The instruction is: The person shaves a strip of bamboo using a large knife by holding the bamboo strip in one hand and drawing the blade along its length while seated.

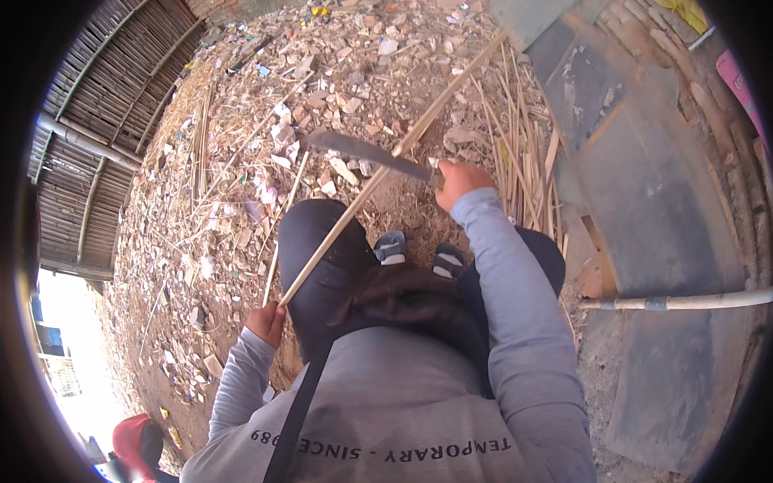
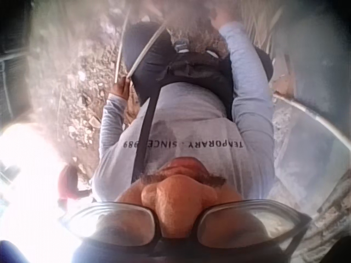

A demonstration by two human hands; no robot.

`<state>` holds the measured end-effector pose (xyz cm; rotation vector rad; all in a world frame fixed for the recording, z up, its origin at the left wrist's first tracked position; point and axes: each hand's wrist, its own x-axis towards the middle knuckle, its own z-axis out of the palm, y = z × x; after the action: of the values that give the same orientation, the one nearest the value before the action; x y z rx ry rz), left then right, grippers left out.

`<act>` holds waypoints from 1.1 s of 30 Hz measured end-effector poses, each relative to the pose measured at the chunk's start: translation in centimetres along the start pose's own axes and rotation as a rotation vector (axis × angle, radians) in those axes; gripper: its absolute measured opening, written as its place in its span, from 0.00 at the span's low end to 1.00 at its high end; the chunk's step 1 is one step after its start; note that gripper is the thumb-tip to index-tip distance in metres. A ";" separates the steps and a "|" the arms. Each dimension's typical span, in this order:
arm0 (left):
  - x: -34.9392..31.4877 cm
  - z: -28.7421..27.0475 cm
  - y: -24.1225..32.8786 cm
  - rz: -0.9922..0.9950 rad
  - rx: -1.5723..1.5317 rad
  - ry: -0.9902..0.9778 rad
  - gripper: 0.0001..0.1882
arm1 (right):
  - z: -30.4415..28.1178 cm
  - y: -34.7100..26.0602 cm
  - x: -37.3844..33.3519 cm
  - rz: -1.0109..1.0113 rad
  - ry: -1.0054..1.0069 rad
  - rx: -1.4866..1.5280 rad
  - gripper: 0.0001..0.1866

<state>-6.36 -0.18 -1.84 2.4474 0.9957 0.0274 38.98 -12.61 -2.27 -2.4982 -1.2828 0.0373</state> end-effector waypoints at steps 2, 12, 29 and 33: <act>-0.3 0.0 0.3 -0.026 -0.037 -0.028 0.17 | 2.6 0.8 0.0 0.011 -0.103 0.244 0.17; 0.0 0.0 0.7 -0.045 -0.159 -0.024 0.17 | 0.1 -3.0 -1.8 -0.233 -0.167 0.201 0.12; 0.8 -0.2 2.0 0.007 -0.050 0.001 0.19 | 5.2 1.6 -0.1 0.124 -0.187 0.455 0.20; 0.5 -0.2 1.8 0.003 -0.085 0.011 0.19 | 3.2 -0.1 -0.5 0.083 -0.103 0.400 0.18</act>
<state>-4.86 -0.89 -0.96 2.3743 0.9761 0.0829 38.11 -12.05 -5.36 -2.2228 -1.0818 0.4061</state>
